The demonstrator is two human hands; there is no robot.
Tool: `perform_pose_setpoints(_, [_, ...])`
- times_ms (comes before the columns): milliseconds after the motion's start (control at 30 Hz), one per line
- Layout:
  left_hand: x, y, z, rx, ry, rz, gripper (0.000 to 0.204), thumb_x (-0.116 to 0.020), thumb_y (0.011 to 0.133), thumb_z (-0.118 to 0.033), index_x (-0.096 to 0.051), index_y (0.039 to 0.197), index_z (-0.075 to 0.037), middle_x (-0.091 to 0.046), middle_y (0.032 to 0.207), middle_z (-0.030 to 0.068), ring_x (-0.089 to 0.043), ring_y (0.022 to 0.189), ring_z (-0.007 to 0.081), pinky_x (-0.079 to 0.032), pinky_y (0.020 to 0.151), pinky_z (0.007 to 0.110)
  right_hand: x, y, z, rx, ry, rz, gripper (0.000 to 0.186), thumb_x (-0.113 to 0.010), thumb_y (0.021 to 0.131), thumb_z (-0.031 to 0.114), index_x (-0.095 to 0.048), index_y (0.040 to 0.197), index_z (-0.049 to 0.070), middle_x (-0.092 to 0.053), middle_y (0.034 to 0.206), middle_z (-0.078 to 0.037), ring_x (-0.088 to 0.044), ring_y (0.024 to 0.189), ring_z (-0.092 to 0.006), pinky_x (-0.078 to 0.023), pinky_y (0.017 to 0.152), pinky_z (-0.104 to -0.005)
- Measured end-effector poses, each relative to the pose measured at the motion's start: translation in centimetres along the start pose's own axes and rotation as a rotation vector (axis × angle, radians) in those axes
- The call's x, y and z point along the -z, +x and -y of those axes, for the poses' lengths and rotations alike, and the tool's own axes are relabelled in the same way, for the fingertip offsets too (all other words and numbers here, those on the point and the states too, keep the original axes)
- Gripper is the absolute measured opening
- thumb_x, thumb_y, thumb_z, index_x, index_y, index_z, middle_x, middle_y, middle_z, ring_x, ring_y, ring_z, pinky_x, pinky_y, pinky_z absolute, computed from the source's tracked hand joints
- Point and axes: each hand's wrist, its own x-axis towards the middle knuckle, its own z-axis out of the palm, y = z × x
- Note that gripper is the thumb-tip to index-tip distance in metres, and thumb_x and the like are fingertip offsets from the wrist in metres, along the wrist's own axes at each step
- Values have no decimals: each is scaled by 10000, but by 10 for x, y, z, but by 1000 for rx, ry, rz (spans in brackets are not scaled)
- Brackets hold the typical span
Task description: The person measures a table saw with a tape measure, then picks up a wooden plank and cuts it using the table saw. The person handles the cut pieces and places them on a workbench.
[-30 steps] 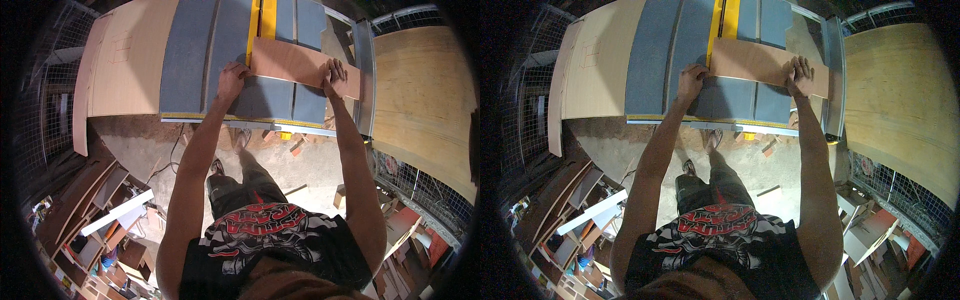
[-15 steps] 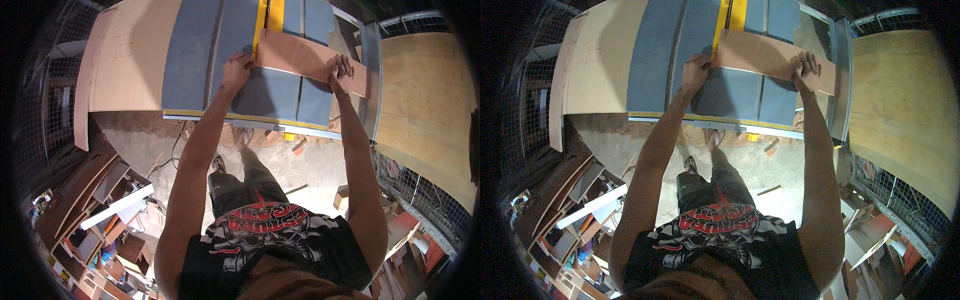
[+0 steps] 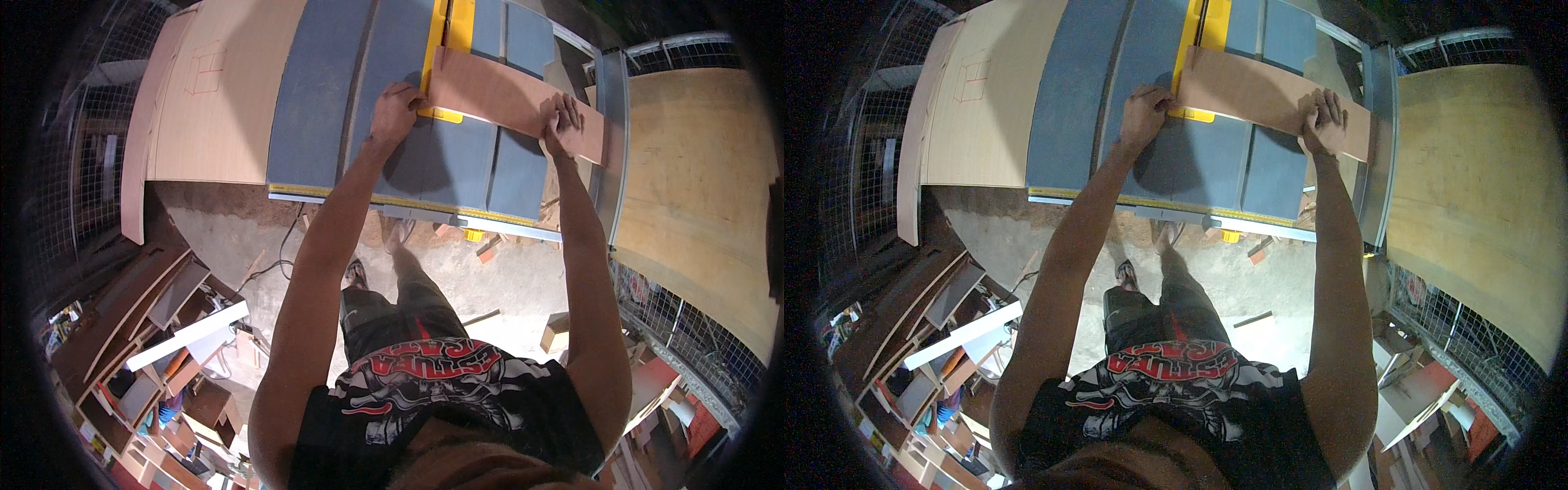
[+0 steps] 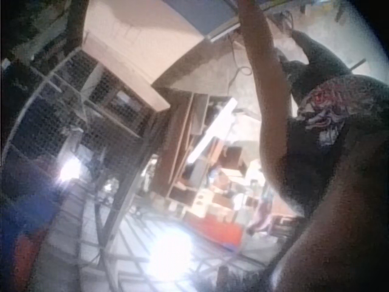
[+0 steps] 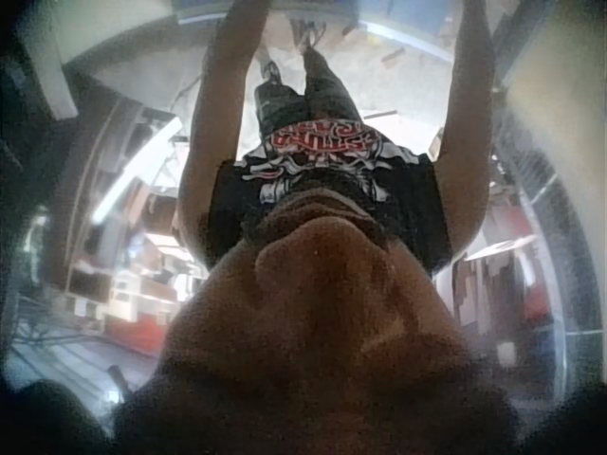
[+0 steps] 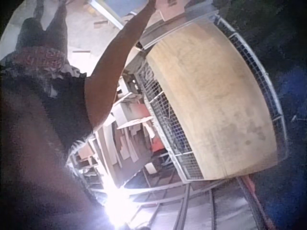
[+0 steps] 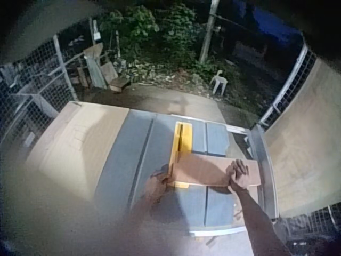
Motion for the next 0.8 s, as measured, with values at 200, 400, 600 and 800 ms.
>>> perform_pose_setpoints(200, [-1, 9, 3, -5, 1, 2, 141, -699, 823, -96, -729, 946, -34, -689, 981, 92, -618, 984, 280, -521, 892, 390, -2, 7, 0, -11, -11, 2, 492, -421, 959, 356, -519, 1414, 194, -421, 1523, -68, -332, 1441, -233, -222, 1174, -520])
perform_pose_setpoints(400, [-5, 15, 7, -28, 8, -29, 141, -718, 814, -133, -729, 919, -39, -693, 969, 94, -630, 953, 287, -522, 864, 401, -3, 13, 2, 4, 2, -19, 482, -422, 961, 346, -523, 1411, 207, -444, 1506, -71, -360, 1425, -248, -240, 1161, -536])
perform_pose_setpoints(600, [-7, 20, 8, -22, 11, -27, 131, -715, 824, -147, -726, 891, -34, -702, 950, 108, -655, 928, 310, -528, 840, 415, -7, 16, -3, 33, 13, -65, 474, -430, 954, 332, -538, 1399, 205, -466, 1489, -78, -388, 1408, -264, -268, 1142, -553])
perform_pose_setpoints(800, [-7, 26, 10, -31, -33, -14, 143, -707, 830, -143, -728, 912, -28, -701, 962, 122, -660, 933, 317, -529, 833, 410, -9, 22, -5, 42, 15, -59, 478, -426, 960, 343, -537, 1401, 196, -473, 1481, -93, -400, 1399, -278, -271, 1136, -560])
